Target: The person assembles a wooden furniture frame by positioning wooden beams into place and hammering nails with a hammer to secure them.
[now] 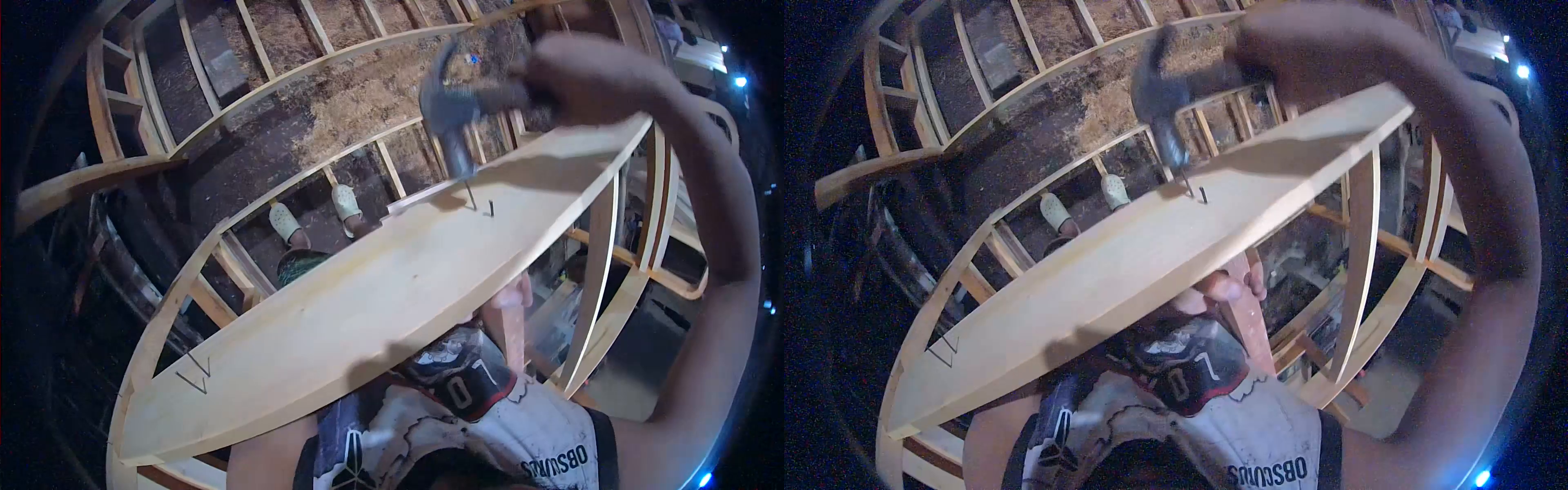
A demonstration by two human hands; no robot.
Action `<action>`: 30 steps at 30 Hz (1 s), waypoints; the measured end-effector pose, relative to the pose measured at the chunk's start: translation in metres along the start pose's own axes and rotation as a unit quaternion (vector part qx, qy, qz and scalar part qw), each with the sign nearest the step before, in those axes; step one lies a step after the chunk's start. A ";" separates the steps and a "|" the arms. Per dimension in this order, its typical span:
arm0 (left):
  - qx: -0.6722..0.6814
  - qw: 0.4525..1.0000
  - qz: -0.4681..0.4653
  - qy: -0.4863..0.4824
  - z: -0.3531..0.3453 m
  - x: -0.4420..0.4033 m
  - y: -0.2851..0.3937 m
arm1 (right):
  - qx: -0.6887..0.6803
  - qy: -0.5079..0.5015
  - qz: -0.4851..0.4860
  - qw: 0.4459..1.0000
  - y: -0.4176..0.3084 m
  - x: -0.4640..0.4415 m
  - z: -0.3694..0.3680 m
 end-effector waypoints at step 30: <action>-0.016 0.999 -0.023 0.022 -0.006 -0.004 0.006 | -0.037 0.060 0.047 0.996 0.030 0.007 -0.009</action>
Point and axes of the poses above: each hand's wrist, its own x-axis away from the middle knuckle, its own z-axis out of the back of the hand, y = z × x, the point moved 3 cm from there along -x, towards the middle knuckle, and after that the axes turned 2 degrees about z, right-handed, at the moved point
